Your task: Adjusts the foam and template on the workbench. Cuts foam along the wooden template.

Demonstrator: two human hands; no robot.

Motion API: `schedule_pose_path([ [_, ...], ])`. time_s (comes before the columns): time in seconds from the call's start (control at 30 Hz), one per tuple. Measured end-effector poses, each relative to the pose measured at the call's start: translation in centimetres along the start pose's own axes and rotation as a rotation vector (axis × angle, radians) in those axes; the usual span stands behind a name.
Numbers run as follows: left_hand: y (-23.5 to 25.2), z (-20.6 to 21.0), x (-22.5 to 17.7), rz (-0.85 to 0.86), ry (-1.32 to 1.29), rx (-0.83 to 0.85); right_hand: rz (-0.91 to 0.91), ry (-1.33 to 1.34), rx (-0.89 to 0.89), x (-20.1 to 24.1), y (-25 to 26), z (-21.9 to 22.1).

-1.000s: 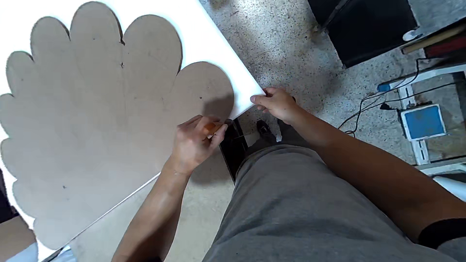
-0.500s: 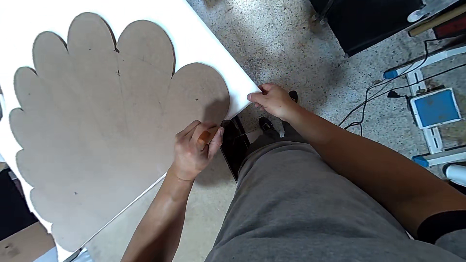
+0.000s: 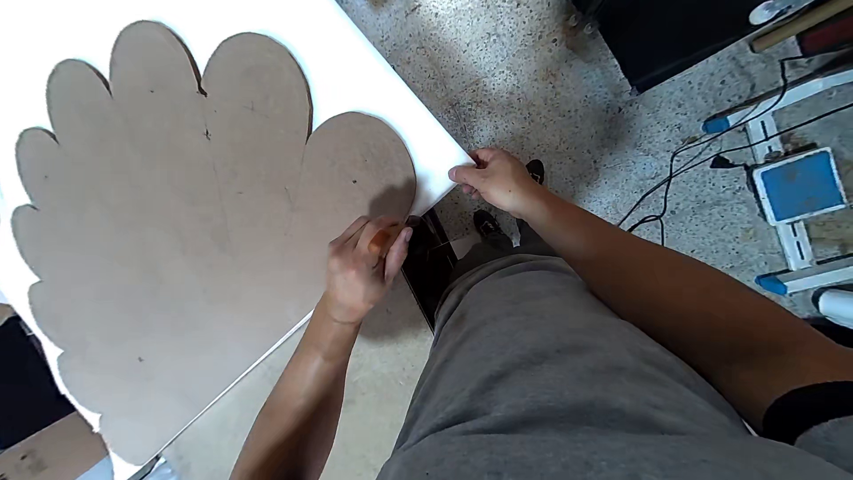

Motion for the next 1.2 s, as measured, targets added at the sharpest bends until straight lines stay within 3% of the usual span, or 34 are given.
schedule_pose_path([
  [0.1,0.1,-1.4,-0.7,-0.017,0.02,-0.034,0.013,-0.006,-0.008,0.0,-0.2,-0.2],
  [0.23,-0.6,1.2,0.5,-0.028,0.03,0.004,0.014,0.004,-0.014,0.0,-0.3,0.1],
  [0.4,-0.4,-1.7,-1.1,-0.007,0.0,-0.085,0.027,-0.009,-0.017,0.1,-0.5,-0.2],
  [0.53,-1.0,1.9,0.8,-0.044,0.023,0.021,0.019,0.008,-0.014,0.0,-0.3,0.2],
  [0.67,0.0,-1.3,-0.6,-0.041,-0.024,-0.071,0.032,-0.003,-0.016,0.0,-0.4,-0.2],
  [0.83,0.3,1.2,1.2,-0.001,-0.016,-0.144,0.027,-0.015,-0.012,0.1,-0.4,0.0],
  [1.0,1.3,-1.8,-1.1,0.018,-0.037,-0.147,0.018,-0.003,-0.016,0.1,-0.3,-0.2],
  [1.2,1.4,1.5,1.2,-0.002,-0.041,-0.134,0.019,0.003,-0.005,0.1,-0.1,0.0],
])
Point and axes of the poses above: each hand's wrist, its own y-axis towards the middle knuckle, its own z-axis out of the palm, x = y × z, the point moved 9 cm from there along y, towards the middle knuckle, and after that the axes turned 5 degrees about z, right-handed, at the moved point
